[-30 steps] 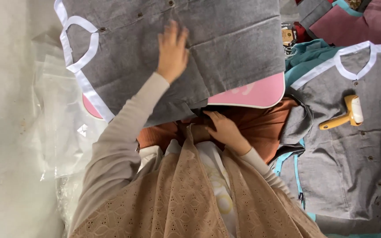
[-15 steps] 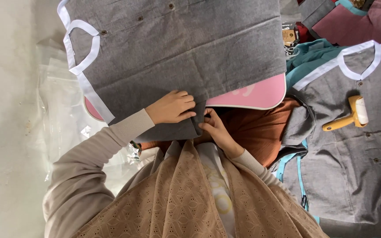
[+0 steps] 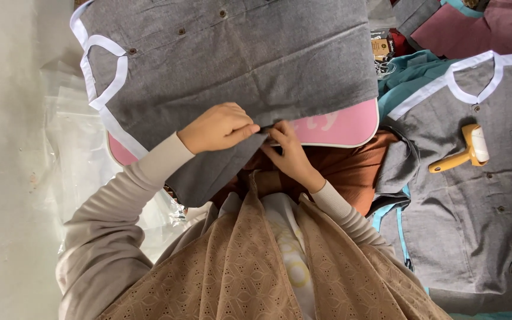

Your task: Unfolding a shirt, using a lint roller to remove lint from both sides, and folding it back up.

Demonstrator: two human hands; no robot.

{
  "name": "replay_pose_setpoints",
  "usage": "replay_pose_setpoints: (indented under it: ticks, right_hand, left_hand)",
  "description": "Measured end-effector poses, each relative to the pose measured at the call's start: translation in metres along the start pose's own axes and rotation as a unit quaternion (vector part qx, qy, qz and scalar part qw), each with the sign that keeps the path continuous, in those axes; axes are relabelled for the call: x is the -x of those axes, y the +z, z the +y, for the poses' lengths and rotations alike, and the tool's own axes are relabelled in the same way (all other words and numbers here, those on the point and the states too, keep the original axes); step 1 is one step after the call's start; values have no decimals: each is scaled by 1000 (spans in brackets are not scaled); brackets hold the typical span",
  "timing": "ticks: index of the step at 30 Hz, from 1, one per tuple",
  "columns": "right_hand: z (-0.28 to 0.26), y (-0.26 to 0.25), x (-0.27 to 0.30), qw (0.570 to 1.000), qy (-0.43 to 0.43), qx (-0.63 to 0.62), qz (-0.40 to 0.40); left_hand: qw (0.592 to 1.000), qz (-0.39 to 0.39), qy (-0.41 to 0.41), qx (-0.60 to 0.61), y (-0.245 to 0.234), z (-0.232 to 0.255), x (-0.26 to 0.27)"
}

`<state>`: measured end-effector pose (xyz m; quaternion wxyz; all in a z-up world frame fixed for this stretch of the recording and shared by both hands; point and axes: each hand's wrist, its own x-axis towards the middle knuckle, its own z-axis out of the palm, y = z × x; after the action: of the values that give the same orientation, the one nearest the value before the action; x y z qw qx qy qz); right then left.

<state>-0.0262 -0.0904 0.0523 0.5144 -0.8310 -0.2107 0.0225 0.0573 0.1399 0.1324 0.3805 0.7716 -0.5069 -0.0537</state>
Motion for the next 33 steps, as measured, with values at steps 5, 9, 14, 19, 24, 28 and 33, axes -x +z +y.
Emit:
replay_pose_setpoints:
  ticks: [5,9,14,19,24,28,33]
  right_hand:
    - [-13,-30,-11,985,-152,-34,78]
    - [-52,-77,-4,995,-48,-81,-36]
    - [-62,-147,10,938,225,127,-231]
    - [-19,-218,29,935,203,160,-243]
    - [-16,-283,-6,914,333,110,-202]
    - [91,-288,-40,915,182,359,-36]
    - [89,-181,-46,897,-86,388,193]
  left_hand:
    - [960,71,79,-259,-47,-5,-10]
    - [896,3,59,-439,-66,-26,-7]
    - [930,41,13,-364,-87,-50,5]
    - [952,62,-51,-294,-97,-72,18]
    - [944,138,-96,-284,-103,-132,37]
    - [932,131,-161,-296,-96,-171,42]
    - [865,253,-178,-394,-44,-71,-7]
